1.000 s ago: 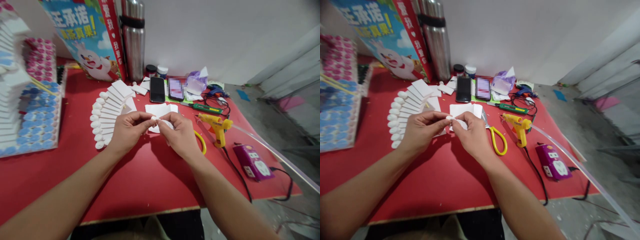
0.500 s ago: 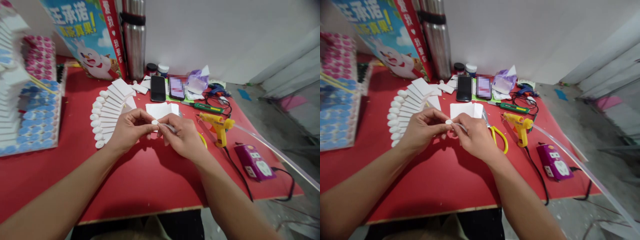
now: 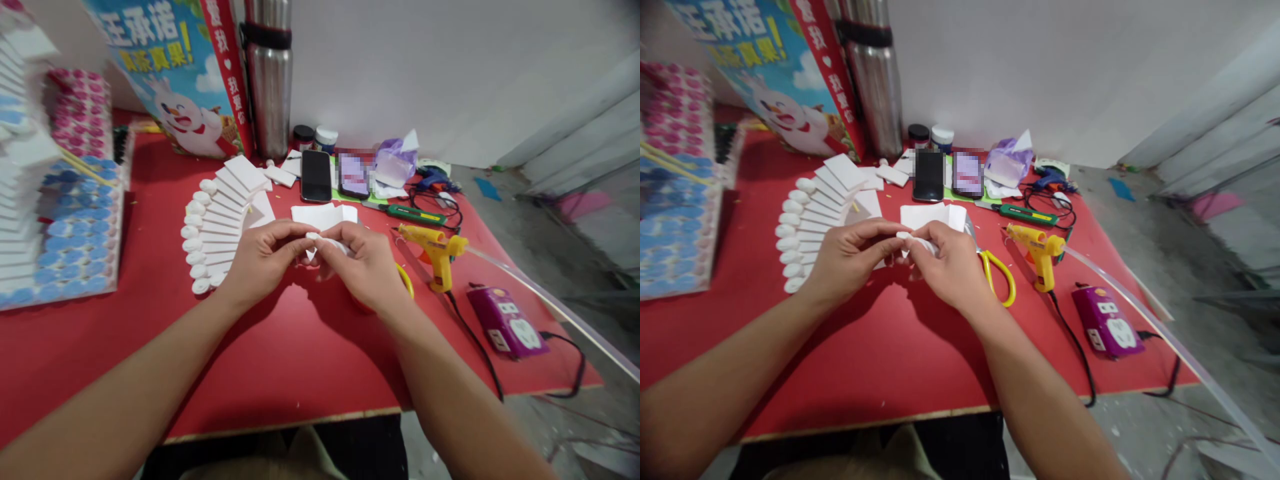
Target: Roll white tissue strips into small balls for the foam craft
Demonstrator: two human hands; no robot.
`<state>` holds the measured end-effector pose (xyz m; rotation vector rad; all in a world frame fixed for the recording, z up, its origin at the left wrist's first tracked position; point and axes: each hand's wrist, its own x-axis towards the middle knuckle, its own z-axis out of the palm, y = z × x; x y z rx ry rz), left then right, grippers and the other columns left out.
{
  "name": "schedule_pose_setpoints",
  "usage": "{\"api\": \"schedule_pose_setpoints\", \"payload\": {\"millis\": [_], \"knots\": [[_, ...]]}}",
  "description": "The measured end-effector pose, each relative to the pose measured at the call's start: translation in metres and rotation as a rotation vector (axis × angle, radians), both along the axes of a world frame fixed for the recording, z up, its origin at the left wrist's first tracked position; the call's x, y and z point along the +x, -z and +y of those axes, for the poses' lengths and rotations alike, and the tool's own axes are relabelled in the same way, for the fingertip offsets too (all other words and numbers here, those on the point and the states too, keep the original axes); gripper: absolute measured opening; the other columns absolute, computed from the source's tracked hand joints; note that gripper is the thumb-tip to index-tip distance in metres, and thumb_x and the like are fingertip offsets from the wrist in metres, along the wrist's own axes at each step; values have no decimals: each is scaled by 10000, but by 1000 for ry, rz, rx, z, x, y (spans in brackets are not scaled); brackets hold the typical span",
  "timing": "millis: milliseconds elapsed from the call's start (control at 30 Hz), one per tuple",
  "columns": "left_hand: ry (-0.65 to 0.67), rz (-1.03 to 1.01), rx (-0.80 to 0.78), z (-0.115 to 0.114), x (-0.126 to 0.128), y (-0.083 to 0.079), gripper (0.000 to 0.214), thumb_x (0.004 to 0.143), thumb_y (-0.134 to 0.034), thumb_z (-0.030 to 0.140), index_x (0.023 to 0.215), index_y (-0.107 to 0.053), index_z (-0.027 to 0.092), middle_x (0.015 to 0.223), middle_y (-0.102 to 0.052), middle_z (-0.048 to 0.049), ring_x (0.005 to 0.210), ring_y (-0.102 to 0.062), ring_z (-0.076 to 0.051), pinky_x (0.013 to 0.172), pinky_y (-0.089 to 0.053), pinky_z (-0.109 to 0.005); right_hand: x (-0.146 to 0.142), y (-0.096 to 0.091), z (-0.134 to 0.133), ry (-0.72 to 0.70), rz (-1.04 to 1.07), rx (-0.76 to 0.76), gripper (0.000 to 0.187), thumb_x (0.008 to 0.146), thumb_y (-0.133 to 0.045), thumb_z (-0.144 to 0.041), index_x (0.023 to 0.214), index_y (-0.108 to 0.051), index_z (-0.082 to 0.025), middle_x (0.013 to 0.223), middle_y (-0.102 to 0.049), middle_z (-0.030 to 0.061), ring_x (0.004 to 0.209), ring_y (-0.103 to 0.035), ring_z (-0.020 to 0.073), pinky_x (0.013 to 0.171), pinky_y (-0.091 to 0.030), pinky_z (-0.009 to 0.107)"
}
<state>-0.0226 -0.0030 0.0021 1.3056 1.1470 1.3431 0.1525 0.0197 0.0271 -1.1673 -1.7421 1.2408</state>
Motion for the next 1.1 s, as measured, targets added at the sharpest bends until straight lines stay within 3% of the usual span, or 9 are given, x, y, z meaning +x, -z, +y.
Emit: {"api": "schedule_pose_setpoints", "payload": {"millis": [67,167,233,300,467,667,800,967,1100], "knots": [[-8,67,63,0,-1,0,144,864,-747,265,967,-802,181,866,-769,-38,750,-695,-164,719,-561,-279,3,-5,7,-51,217,-337,360,979,-579,-519,927,-635,-168,812,-752,82,616,-717,194,635,-604,339],[1,138,119,1,-2,1,131,884,-720,242,978,-801,199,951,-780,-47,879,-702,-191,843,-553,-309,9,-10,17,-191,415,-749,545,1064,-276,-573,1056,-621,-151,863,-762,134,727,-764,245,701,-640,422],[13,161,133,2,-3,2,135,893,-710,236,986,-803,203,992,-782,-49,930,-700,-198,892,-539,-317,11,-9,20,-305,470,-892,567,1094,-166,-471,1072,-622,-136,876,-757,143,748,-765,238,731,-644,440],[27,154,128,2,-3,2,148,904,-703,247,1004,-802,199,1003,-782,-50,931,-701,-196,893,-535,-313,12,-5,20,-354,524,-933,501,1105,-189,-372,1054,-627,-133,825,-729,97,655,-717,185,722,-647,427],[15,100,95,3,-3,5,172,894,-729,280,1018,-798,183,963,-784,-49,879,-698,-184,830,-536,-291,11,1,15,-278,560,-840,239,1031,-542,-350,980,-653,-144,703,-585,-18,509,-498,78,605,-596,285],[15,0,21,3,-2,5,196,847,-773,316,975,-801,172,900,-782,-46,786,-682,-165,730,-540,-268,11,-2,11,-194,431,-643,343,826,-819,-348,1085,-704,-156,801,-665,5,609,-580,101,561,-535,237],[12,-36,-20,3,-1,4,215,825,-790,328,964,-802,164,873,-775,-47,750,-668,-154,730,-539,-269,11,-2,11,-150,288,-483,433,784,-846,-339,1136,-667,-161,948,-726,47,748,-655,128,608,-508,224],[-28,-89,-88,1,2,6,237,794,-820,351,955,-805,179,884,-779,-51,784,-680,-168,714,-540,-269,7,3,7,-7,1,-63,218,855,-746,-361,846,-661,-161,726,-667,5,626,-564,113,574,-432,236],[-79,-106,-123,-2,7,6,219,774,-835,330,939,-813,188,896,-788,-49,807,-694,-175,721,-553,-274,2,5,-2,121,-222,270,162,878,-691,-289,775,-692,-164,615,-640,-8,543,-485,102,507,-323,245]]}}
